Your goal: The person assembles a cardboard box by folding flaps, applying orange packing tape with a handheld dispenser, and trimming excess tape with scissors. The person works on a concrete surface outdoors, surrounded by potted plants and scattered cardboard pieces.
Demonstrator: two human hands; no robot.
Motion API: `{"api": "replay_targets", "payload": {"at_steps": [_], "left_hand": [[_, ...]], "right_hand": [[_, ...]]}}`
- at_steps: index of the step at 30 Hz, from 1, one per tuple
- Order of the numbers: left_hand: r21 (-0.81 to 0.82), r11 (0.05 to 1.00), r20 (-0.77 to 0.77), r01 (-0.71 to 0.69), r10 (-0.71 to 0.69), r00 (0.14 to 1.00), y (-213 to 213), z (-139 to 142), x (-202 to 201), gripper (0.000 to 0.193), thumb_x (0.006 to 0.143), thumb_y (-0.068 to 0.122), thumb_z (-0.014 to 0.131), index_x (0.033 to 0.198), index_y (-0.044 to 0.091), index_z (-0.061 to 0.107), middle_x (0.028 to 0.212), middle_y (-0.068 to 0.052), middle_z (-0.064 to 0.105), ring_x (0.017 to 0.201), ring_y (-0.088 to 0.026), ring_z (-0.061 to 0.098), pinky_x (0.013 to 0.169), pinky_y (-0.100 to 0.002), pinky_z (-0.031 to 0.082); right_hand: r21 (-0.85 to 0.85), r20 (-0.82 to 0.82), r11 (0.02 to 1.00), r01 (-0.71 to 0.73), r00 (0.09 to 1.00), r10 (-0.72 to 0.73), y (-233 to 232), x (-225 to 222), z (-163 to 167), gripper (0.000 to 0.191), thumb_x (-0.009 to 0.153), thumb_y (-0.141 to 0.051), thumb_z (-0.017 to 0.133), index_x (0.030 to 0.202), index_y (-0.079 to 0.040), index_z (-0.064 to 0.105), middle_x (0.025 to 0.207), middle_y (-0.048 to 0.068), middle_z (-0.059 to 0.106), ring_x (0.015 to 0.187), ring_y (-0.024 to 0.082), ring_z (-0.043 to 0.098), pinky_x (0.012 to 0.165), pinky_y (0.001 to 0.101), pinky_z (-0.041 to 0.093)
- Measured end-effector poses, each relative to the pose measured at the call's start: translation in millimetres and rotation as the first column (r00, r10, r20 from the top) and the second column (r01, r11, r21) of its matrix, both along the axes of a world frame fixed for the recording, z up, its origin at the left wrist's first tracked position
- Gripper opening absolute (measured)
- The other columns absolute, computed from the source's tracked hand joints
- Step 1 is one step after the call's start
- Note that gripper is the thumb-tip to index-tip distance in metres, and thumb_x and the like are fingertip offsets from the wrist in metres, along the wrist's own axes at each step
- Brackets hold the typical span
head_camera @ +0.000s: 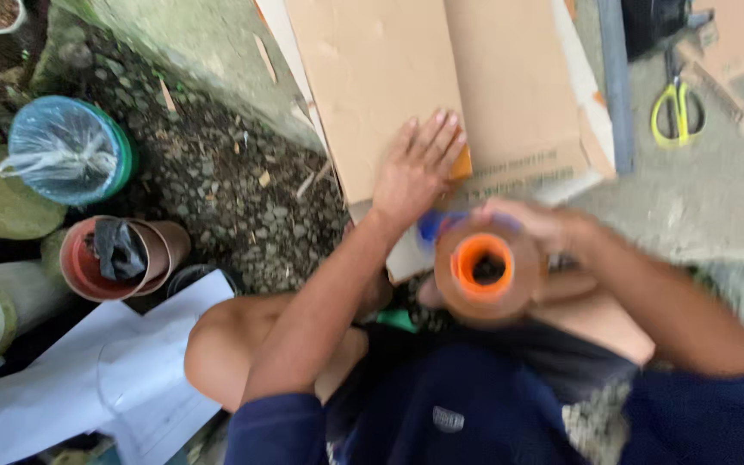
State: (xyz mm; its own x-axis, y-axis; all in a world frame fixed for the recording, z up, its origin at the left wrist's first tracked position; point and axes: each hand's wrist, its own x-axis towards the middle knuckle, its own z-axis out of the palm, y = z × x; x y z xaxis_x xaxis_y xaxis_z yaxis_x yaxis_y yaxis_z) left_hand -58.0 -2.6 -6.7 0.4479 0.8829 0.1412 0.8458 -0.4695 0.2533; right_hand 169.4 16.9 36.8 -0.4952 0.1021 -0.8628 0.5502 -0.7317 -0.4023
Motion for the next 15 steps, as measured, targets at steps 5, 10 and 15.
{"api": "replay_targets", "payload": {"at_steps": [5, 10, 15], "left_hand": [[0.042, 0.998, -0.045, -0.051, 0.053, 0.998, 34, -13, -9, 0.074, 0.089, 0.032, 0.066, 0.155, 0.011, 0.042, 0.164, -0.012, 0.034, 0.153, -0.028, 0.030, 0.125, -0.051, 0.024], [0.047, 0.997, -0.139, -0.053, 0.059, 0.989, 31, -23, -5, 0.071, 0.096, 0.028, 0.062, 0.160, 0.009, 0.039, 0.168, -0.013, 0.033, 0.156, -0.028, 0.029, 0.128, -0.050, 0.023], [0.104, 0.992, -0.136, -0.070, 0.084, 0.987, 30, 0, 4, 0.080, 0.092, 0.031, 0.067, 0.163, 0.012, 0.035, 0.167, -0.012, 0.034, 0.155, -0.027, 0.030, 0.127, -0.050, 0.023]], "right_hand": [[0.246, -0.230, 0.854, -0.459, 0.828, 0.512, -78, -10, -56, 0.034, 0.091, -0.029, 0.061, 0.112, -0.006, 0.075, 0.107, 0.004, 0.078, 0.100, 0.016, 0.070, 0.092, 0.0302, 0.053], [0.356, 0.043, 0.916, -0.184, 0.983, 0.181, -49, 62, -19, 0.039, 0.094, -0.032, 0.056, 0.113, -0.003, 0.075, 0.115, 0.010, 0.078, 0.109, 0.019, 0.069, 0.100, 0.0313, 0.049], [0.744, 0.400, 0.616, -0.258, 0.911, -0.101, -48, 119, 91, 0.052, 0.090, -0.042, 0.066, 0.129, -0.008, 0.067, 0.115, 0.013, 0.073, 0.106, 0.023, 0.069, 0.092, 0.0387, 0.053]]}}
